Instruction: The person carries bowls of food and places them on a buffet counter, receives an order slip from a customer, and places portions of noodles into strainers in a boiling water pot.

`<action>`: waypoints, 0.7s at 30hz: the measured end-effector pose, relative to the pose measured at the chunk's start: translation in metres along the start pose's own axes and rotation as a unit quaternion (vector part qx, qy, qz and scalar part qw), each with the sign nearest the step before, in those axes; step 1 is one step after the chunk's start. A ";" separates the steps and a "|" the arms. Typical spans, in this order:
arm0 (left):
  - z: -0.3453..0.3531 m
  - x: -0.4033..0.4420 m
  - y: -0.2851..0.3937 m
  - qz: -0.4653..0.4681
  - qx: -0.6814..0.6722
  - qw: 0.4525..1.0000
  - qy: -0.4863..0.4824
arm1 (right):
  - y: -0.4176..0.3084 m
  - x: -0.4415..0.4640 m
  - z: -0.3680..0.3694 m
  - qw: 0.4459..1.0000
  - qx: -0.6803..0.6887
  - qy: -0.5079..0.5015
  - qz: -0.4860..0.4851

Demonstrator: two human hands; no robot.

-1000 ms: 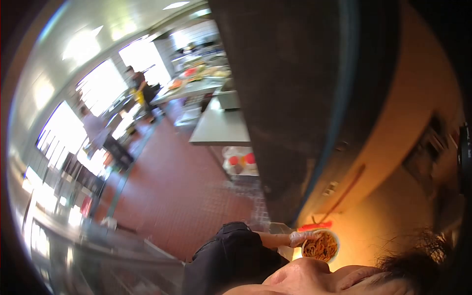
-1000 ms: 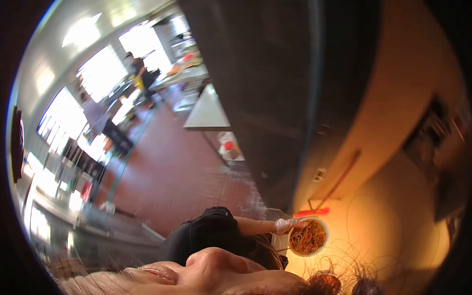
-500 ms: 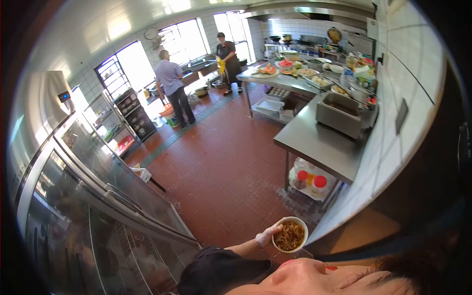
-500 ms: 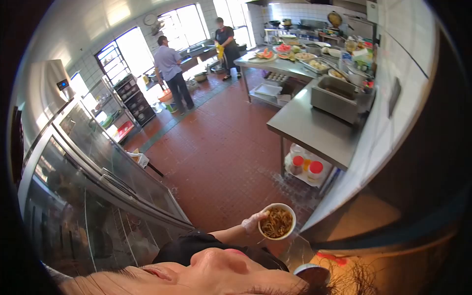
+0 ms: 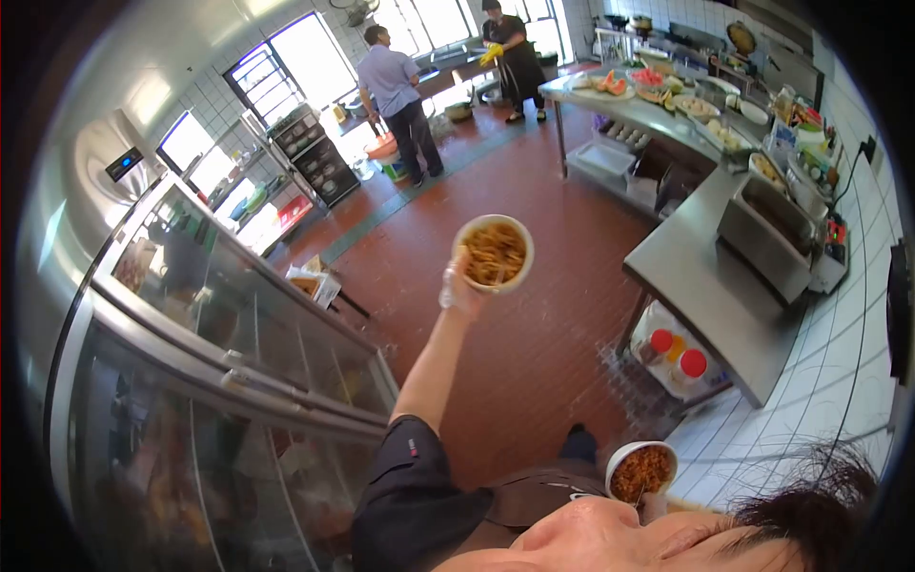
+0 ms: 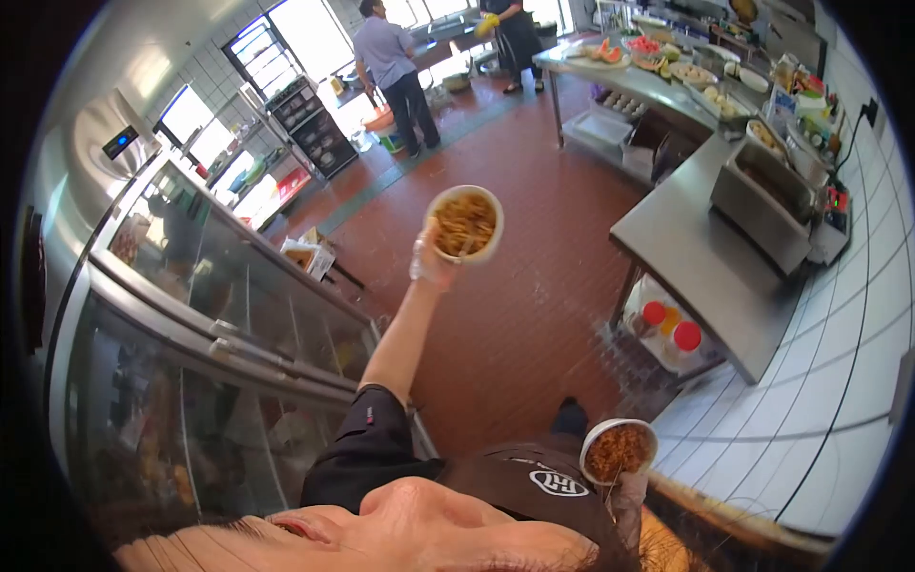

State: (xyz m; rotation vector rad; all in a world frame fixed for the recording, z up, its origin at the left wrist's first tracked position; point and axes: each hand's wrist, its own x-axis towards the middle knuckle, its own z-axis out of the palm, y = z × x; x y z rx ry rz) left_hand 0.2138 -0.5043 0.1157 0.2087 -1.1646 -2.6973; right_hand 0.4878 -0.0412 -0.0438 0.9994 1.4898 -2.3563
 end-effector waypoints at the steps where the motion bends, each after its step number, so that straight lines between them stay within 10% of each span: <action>1: 0.003 0.017 0.018 0.001 -0.024 0.997 -0.071 | -0.007 0.017 0.008 1.000 -0.001 -0.005 -0.003; 17: -0.044 0.268 0.175 0.041 -0.001 0.999 0.005 | -0.091 0.158 0.176 0.983 -0.159 -0.050 -0.074; 21: -0.060 0.367 0.218 0.039 0.036 0.996 0.070 | -0.105 0.149 0.237 0.811 -0.522 -0.108 -0.241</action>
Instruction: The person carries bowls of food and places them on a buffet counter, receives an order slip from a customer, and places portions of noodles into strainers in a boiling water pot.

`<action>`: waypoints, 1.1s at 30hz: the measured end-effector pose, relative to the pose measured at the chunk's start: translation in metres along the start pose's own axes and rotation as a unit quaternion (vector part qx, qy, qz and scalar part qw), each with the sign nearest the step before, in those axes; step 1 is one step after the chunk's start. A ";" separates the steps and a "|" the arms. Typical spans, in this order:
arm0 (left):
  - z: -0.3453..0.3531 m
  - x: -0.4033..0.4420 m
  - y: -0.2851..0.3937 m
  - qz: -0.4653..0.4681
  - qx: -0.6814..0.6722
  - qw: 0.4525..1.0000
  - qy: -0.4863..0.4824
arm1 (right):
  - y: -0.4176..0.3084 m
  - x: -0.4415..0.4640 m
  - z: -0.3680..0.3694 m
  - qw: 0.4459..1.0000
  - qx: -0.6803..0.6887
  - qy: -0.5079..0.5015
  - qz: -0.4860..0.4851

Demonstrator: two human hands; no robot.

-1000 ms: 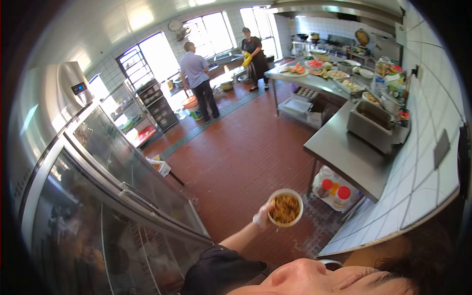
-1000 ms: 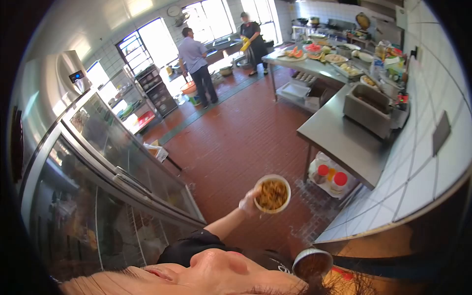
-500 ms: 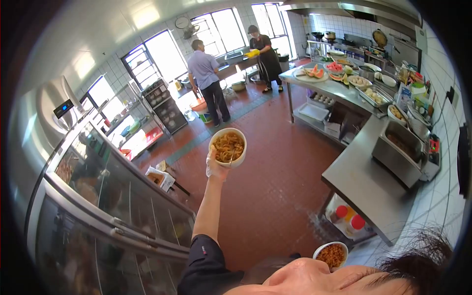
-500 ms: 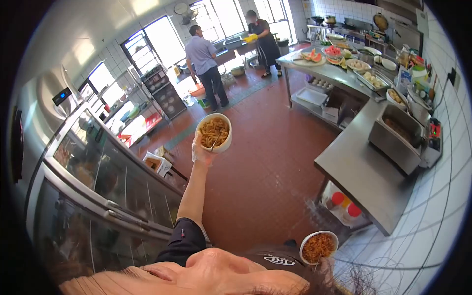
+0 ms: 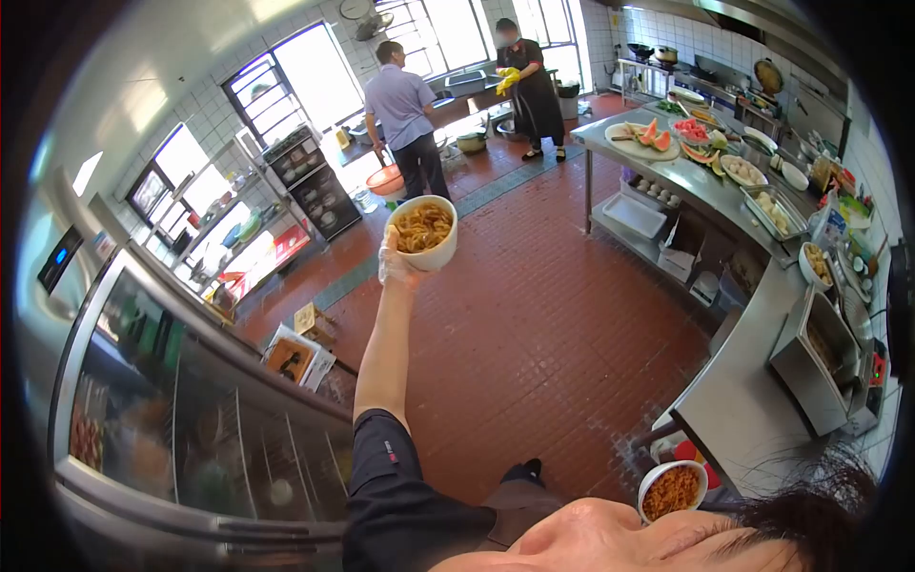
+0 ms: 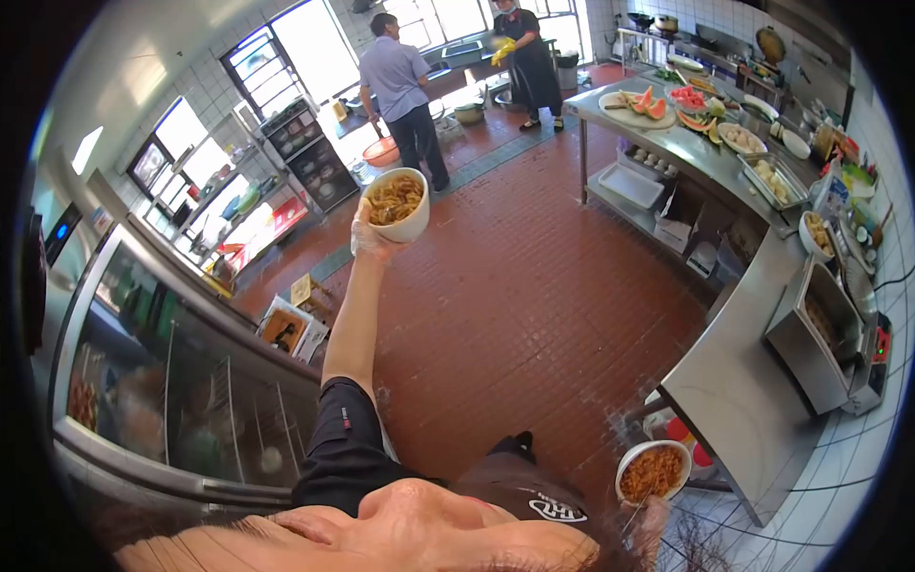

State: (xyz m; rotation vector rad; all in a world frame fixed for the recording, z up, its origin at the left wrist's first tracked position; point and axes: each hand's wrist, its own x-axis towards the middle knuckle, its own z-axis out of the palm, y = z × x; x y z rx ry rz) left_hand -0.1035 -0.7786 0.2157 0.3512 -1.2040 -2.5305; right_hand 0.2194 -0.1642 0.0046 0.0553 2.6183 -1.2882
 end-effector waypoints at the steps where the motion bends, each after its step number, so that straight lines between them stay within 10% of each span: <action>1: 0.008 0.017 0.006 0.020 -0.009 1.000 -0.007 | -0.011 0.024 0.016 0.996 0.081 -0.008 0.035; 3: 0.022 0.048 0.017 0.059 -0.020 0.998 -0.018 | -0.033 0.082 0.050 0.930 0.339 0.000 0.141; 10: -0.009 0.116 -0.024 0.156 -0.021 0.975 -0.159 | -0.077 0.155 0.073 0.889 0.424 0.000 0.175; 20: -0.030 -0.115 -0.201 -0.240 0.014 0.959 -0.148 | 0.008 0.024 0.055 0.827 0.485 0.139 0.249; 31: 0.069 -0.390 -0.324 -0.609 0.151 0.682 -0.376 | 0.016 -0.272 0.173 0.589 0.584 0.459 0.319; 33: 0.084 -0.429 -0.317 -0.633 0.138 0.556 -0.520 | -0.011 -0.291 0.221 0.518 0.594 0.514 0.338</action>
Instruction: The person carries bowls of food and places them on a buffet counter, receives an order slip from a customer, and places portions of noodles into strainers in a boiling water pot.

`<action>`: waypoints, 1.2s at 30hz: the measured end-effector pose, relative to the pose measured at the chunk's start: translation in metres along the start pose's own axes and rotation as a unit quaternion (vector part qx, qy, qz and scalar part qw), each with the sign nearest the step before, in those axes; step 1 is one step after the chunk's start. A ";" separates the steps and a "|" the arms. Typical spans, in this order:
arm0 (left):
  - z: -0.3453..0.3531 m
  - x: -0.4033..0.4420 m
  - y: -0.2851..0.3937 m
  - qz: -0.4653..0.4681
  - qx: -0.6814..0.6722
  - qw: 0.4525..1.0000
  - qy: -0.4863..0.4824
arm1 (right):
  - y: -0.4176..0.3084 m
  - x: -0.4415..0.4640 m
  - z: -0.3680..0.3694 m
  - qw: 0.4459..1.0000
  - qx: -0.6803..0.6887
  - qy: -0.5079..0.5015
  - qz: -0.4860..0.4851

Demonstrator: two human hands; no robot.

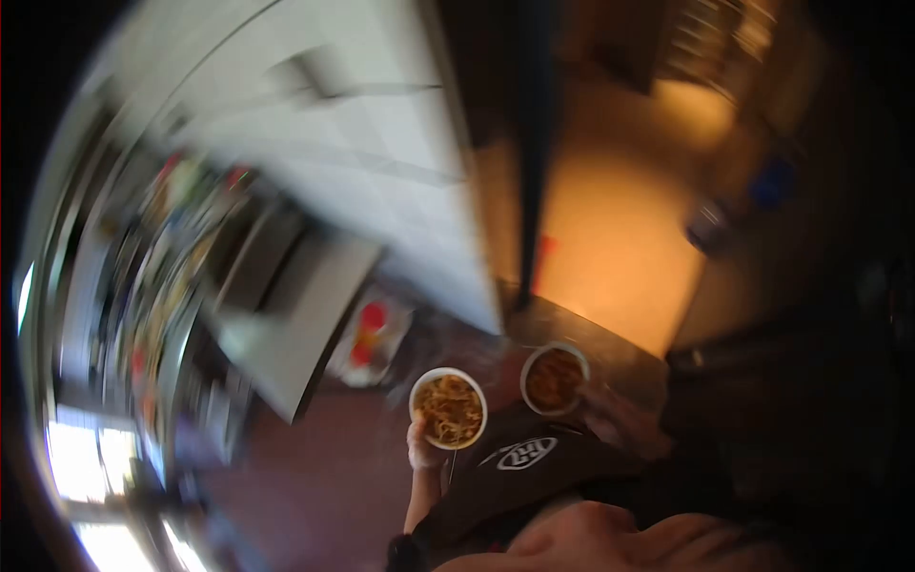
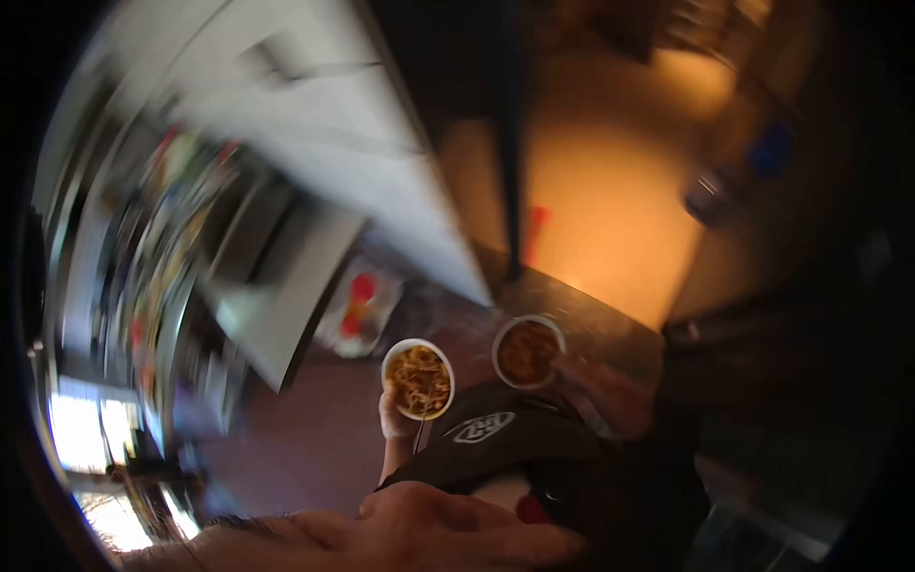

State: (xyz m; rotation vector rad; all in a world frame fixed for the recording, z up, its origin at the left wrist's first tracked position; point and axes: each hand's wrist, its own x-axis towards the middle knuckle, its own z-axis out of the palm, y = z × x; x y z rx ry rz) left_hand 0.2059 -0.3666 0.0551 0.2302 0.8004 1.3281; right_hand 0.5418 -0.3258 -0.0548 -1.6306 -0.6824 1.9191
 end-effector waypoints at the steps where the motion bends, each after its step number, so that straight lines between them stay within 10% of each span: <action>1: -0.001 -0.007 0.014 -0.046 0.037 0.997 -0.041 | 0.020 -0.017 0.008 0.999 0.034 0.034 0.002; 6: -0.007 0.025 0.080 -0.194 0.216 0.956 -0.042 | 0.067 -0.060 0.068 0.979 0.103 0.174 -0.006; 14: -0.007 0.097 0.074 -0.363 0.119 0.900 -0.210 | 0.149 -0.080 0.134 0.906 0.054 0.367 -0.204; 19: -0.093 0.213 0.013 -0.151 0.382 0.847 -0.337 | 0.161 -0.060 0.152 0.807 0.421 0.410 -0.054; 21: -0.009 0.188 0.036 -0.359 0.168 0.899 -0.187 | 0.171 -0.059 0.160 0.780 0.444 0.438 -0.061; 30: -0.020 0.260 -0.022 -0.290 0.134 0.893 -0.317 | 0.174 -0.046 0.169 0.674 0.509 0.509 -0.168; 36: -0.036 0.262 -0.034 -0.191 0.157 0.940 -0.235 | 0.200 -0.062 0.107 0.719 0.507 0.457 -0.134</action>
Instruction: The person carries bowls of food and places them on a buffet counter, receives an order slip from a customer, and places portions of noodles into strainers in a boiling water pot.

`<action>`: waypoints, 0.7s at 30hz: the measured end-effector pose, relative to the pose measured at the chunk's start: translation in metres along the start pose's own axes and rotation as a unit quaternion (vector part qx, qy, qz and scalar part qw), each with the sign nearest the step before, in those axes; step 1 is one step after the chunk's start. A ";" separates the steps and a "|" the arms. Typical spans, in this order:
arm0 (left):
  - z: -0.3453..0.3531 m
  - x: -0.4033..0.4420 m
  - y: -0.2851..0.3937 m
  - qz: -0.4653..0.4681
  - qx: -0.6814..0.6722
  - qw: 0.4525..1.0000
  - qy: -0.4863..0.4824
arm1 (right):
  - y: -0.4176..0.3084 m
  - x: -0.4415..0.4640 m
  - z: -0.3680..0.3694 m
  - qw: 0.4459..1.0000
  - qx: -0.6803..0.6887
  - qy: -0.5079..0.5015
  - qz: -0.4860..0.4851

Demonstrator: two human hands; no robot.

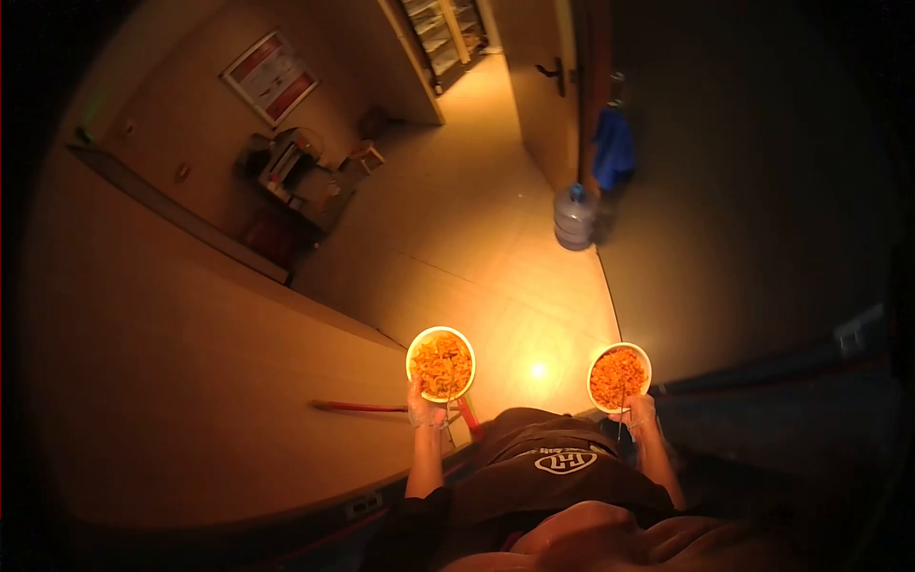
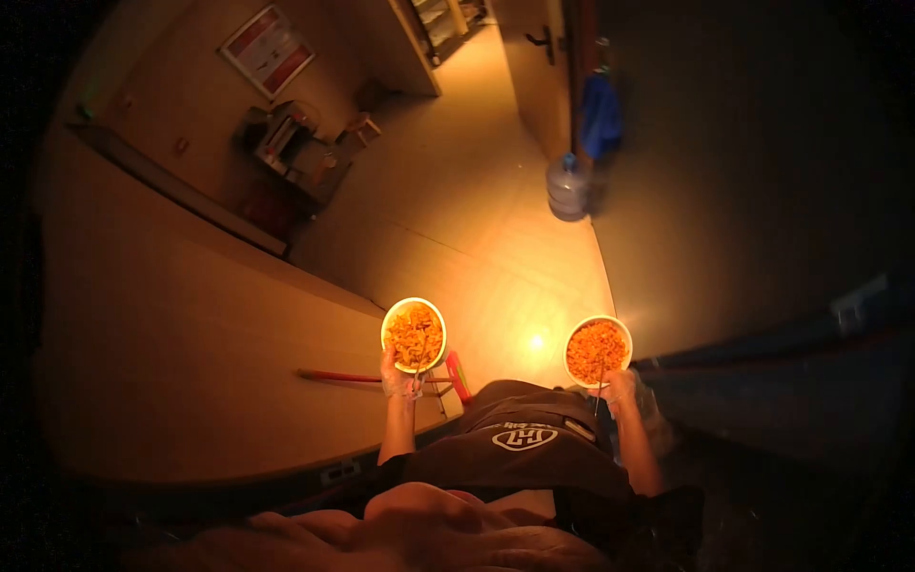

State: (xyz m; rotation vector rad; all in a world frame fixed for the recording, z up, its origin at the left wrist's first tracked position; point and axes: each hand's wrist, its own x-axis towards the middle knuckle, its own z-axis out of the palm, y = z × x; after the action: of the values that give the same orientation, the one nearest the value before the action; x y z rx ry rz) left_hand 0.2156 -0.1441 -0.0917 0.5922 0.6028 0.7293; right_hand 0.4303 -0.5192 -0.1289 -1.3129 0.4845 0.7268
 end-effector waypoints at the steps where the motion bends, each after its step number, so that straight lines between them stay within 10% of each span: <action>1: -0.003 0.000 -0.008 0.005 -0.001 1.000 0.010 | -0.007 0.012 -0.005 1.000 -0.012 0.001 0.001; 12: -0.087 0.038 -0.044 0.069 0.017 0.995 0.073 | 0.026 0.099 -0.024 0.996 0.049 0.050 -0.063; 21: 0.010 0.126 -0.054 -0.040 -0.048 0.998 -0.015 | 0.033 0.090 -0.007 0.980 0.119 0.151 -0.049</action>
State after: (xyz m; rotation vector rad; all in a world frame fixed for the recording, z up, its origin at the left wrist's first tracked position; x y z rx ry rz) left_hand 0.3206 -0.0847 -0.1581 0.4874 0.5571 0.6692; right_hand 0.4688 -0.5051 -0.2156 -1.2151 0.7238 0.3734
